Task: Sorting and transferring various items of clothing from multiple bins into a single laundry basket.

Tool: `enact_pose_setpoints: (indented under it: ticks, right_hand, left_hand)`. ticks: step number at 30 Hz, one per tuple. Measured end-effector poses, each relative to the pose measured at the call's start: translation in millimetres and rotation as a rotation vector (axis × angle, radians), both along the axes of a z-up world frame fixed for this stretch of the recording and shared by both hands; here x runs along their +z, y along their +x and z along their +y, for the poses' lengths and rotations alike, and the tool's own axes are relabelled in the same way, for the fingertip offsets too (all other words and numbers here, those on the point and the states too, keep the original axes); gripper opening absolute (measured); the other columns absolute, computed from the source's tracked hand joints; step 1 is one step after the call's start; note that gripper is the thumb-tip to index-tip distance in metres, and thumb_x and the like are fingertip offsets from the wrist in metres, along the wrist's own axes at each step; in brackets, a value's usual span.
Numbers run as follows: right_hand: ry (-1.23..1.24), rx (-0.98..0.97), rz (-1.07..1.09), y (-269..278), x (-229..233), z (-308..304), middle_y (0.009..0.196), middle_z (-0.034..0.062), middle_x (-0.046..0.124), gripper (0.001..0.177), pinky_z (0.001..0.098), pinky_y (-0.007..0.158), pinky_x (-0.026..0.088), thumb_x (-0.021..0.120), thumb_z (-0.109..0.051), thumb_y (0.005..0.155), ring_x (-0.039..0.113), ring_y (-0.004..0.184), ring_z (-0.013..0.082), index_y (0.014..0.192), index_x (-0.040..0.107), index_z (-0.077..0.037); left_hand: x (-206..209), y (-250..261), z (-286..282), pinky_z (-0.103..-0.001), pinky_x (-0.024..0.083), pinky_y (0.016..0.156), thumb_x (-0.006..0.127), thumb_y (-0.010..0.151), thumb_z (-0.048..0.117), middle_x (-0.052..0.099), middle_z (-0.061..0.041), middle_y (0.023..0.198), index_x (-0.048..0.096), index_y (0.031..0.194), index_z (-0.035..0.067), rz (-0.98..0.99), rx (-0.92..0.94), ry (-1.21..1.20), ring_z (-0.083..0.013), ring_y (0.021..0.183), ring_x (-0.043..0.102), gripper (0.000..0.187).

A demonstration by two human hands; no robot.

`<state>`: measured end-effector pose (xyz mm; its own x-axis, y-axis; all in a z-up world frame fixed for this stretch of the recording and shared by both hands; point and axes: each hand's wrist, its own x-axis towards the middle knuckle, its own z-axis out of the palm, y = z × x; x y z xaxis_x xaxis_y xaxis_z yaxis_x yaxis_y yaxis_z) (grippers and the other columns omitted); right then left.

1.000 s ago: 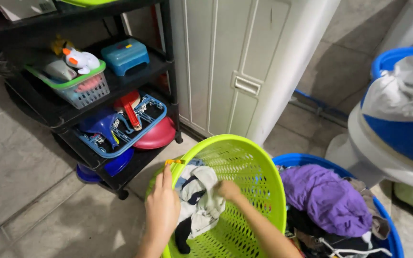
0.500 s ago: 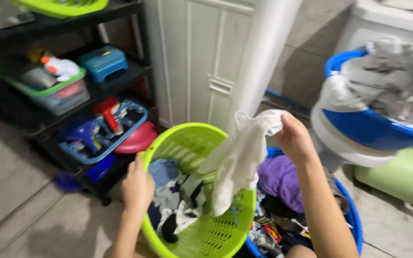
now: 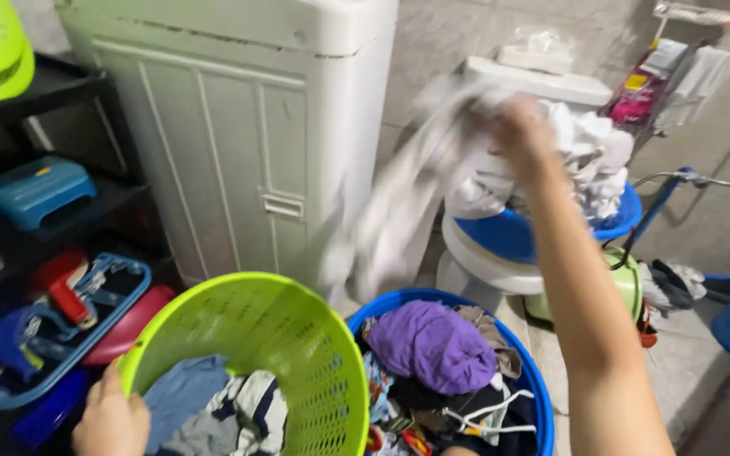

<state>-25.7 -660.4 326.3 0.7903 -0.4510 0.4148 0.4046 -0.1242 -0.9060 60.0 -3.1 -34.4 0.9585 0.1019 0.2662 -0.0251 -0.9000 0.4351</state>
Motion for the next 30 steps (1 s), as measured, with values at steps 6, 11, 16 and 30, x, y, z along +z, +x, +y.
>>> enact_pose_setpoints:
  ticks: [6,11,16,30]
  right_hand:
    - [0.369,-0.217,-0.433,-42,36,-148,0.132,-0.0036,0.077,0.037,0.0467,0.105,0.061,0.067,-0.035,0.094,0.079,0.129,0.0212,0.131,0.064,-0.032]
    - [0.506,-0.337,-0.207,-32,-48,-208,0.126,0.0008,0.076,0.039,0.0362,0.081,0.061,0.044,-0.046,0.105,0.078,0.111,0.0198,0.126,0.064,-0.019]
    - [0.666,-0.435,-0.429,-35,-65,-193,0.101,0.0068,0.07,0.023,0.0359,0.075,0.063,0.055,-0.025,0.103,0.083,0.097,0.0269,0.125,0.053,-0.016]
    - [-1.139,-0.282,-0.194,25,-299,144,0.096,0.0112,0.066,0.011,0.0469,0.09,0.042,0.07,-0.003,0.084,0.056,0.098,0.0344,0.092,0.068,-0.01]
  left_hand:
    - [-16,13,-2,-0.059,0.055,0.084,0.061,0.079,0.018,0.066,-0.019,0.134,0.051,0.161,0.021,-0.038,0.095,-0.024,-0.0487,0.1,0.074,0.083]
    - [6,8,-15,-0.047,0.059,0.092,0.066,0.084,0.012,0.067,-0.018,0.13,0.05,0.16,0.018,0.033,0.095,-0.043,-0.0392,0.108,0.073,0.077]
    - [-25,32,-11,-0.051,0.056,0.09,0.067,0.075,0.015,0.064,-0.017,0.13,0.05,0.159,0.023,-0.054,0.05,-0.059,-0.0415,0.107,0.07,0.086]
    - [29,-30,-27,-0.057,0.055,0.08,0.054,0.086,0.012,0.059,-0.015,0.129,0.044,0.152,0.015,-0.035,-0.084,-0.053,-0.0457,0.099,0.068,0.067]
